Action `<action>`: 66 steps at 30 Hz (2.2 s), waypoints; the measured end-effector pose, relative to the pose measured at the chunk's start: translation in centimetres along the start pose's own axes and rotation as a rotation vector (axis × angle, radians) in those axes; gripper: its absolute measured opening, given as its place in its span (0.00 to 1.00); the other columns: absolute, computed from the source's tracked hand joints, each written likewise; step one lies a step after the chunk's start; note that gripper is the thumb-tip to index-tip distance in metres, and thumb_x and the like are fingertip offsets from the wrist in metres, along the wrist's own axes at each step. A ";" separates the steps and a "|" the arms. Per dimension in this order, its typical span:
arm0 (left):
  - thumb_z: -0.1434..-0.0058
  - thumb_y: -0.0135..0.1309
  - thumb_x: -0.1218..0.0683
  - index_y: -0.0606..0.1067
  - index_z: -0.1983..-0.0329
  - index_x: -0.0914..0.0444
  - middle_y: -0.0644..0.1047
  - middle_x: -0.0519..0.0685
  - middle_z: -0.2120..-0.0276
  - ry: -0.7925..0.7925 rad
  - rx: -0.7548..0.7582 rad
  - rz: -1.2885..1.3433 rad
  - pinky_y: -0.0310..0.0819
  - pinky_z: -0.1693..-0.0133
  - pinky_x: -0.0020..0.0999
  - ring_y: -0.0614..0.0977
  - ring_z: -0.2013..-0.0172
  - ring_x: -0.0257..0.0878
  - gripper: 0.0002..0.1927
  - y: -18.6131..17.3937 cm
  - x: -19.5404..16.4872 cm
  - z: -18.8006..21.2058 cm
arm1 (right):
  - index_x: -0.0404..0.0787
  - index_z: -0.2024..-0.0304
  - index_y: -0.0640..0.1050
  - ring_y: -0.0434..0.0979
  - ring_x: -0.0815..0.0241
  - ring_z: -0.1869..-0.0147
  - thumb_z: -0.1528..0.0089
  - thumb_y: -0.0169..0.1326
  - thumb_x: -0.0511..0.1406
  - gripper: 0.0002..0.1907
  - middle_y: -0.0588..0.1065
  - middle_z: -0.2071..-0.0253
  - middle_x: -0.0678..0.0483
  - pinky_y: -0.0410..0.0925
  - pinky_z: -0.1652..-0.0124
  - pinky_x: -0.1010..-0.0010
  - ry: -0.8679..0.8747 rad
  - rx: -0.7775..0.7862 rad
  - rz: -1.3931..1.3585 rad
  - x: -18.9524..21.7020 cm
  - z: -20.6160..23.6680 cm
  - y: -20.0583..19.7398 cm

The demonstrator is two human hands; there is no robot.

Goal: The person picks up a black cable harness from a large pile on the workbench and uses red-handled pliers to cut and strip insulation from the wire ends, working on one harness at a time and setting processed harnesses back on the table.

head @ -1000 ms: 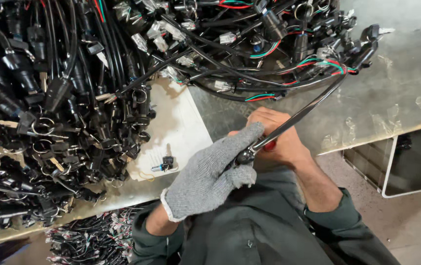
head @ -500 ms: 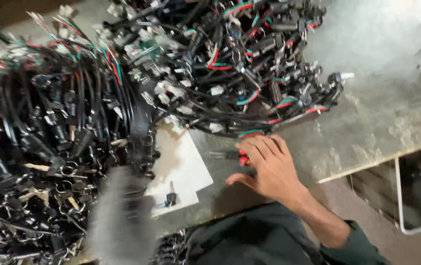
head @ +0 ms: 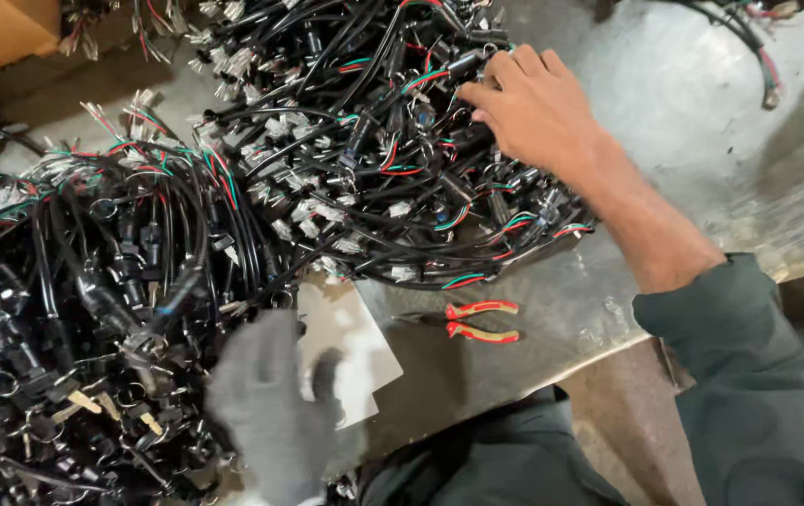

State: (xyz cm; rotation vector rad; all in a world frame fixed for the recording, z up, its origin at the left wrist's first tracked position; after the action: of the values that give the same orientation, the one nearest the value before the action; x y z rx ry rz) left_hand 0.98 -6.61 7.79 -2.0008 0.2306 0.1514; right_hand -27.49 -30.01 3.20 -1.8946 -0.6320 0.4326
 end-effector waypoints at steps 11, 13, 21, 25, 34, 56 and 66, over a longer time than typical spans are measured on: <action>0.48 0.65 0.49 0.72 0.42 0.61 0.76 0.52 0.47 0.059 0.259 0.329 0.62 0.43 0.52 0.74 0.44 0.53 0.30 7.0 -4.5 5.9 | 0.46 0.55 0.81 0.76 0.49 0.71 0.30 0.59 0.42 0.09 0.76 0.72 0.51 0.66 0.68 0.57 0.333 -0.027 -0.187 -2.5 -2.6 -7.8; 0.47 0.63 0.50 0.72 0.42 0.61 0.76 0.52 0.47 0.047 0.270 0.373 0.63 0.44 0.51 0.75 0.44 0.52 0.29 6.9 -4.8 5.2 | 0.47 0.56 0.82 0.77 0.51 0.71 0.32 0.57 0.40 0.06 0.78 0.71 0.52 0.67 0.68 0.58 0.396 -0.023 -0.292 0.3 -0.9 -10.0; 0.40 0.57 0.52 0.66 0.37 0.69 0.72 0.62 0.43 0.119 0.223 0.922 0.65 0.44 0.52 0.72 0.44 0.61 0.30 6.7 -10.9 2.7 | 0.36 0.50 0.79 0.76 0.63 0.71 0.34 0.54 0.33 0.11 0.79 0.62 0.52 0.69 0.71 0.71 0.603 -0.102 -0.934 14.9 10.7 -10.2; 0.36 0.54 0.52 0.73 0.46 0.65 0.79 0.56 0.57 -0.042 0.513 1.105 0.74 0.53 0.47 0.80 0.54 0.55 0.18 9.5 -11.8 4.2 | 0.33 0.41 0.75 0.65 0.72 0.72 0.29 0.50 0.34 0.16 0.70 0.68 0.57 0.61 0.73 0.78 0.888 -0.349 -1.739 15.2 13.3 -4.2; 0.34 0.52 0.54 0.74 0.56 0.65 0.77 0.51 0.70 -0.419 0.658 1.343 0.72 0.66 0.36 0.79 0.68 0.44 0.09 11.8 -8.6 9.1 | 0.35 0.48 0.73 0.56 0.73 0.83 0.30 0.47 0.38 0.14 0.61 0.78 0.62 0.53 0.83 0.77 1.099 -0.098 -2.194 18.9 13.9 0.2; 0.30 0.46 0.56 0.73 0.50 0.64 0.74 0.41 0.67 -0.544 0.867 1.541 0.68 0.64 0.25 0.71 0.66 0.28 0.09 12.5 -8.7 12.9 | 0.33 0.56 0.74 0.54 0.70 0.84 0.29 0.43 0.42 0.17 0.59 0.84 0.58 0.53 0.82 0.73 0.947 0.372 -2.185 20.3 14.5 0.9; 0.28 0.46 0.56 0.73 0.50 0.64 0.74 0.43 0.70 -0.456 0.695 1.352 0.70 0.66 0.28 0.71 0.70 0.30 0.09 10.4 -8.9 8.0 | 0.32 0.54 0.71 0.51 0.71 0.83 0.24 0.38 0.41 0.18 0.57 0.81 0.60 0.51 0.81 0.74 0.969 -0.286 -2.177 17.6 14.2 -0.6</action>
State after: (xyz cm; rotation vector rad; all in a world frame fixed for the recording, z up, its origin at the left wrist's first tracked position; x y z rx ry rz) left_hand -10.15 -2.82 -2.94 -0.8072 1.1237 1.1725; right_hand -21.54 -8.81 -1.95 -0.4895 -1.5201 -1.8178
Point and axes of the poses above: each hand's wrist, its own z-axis away from the middle knuckle, its own y-axis out of the palm, x = y × z, the point moved 8 cm from there along -z, towards the middle knuckle
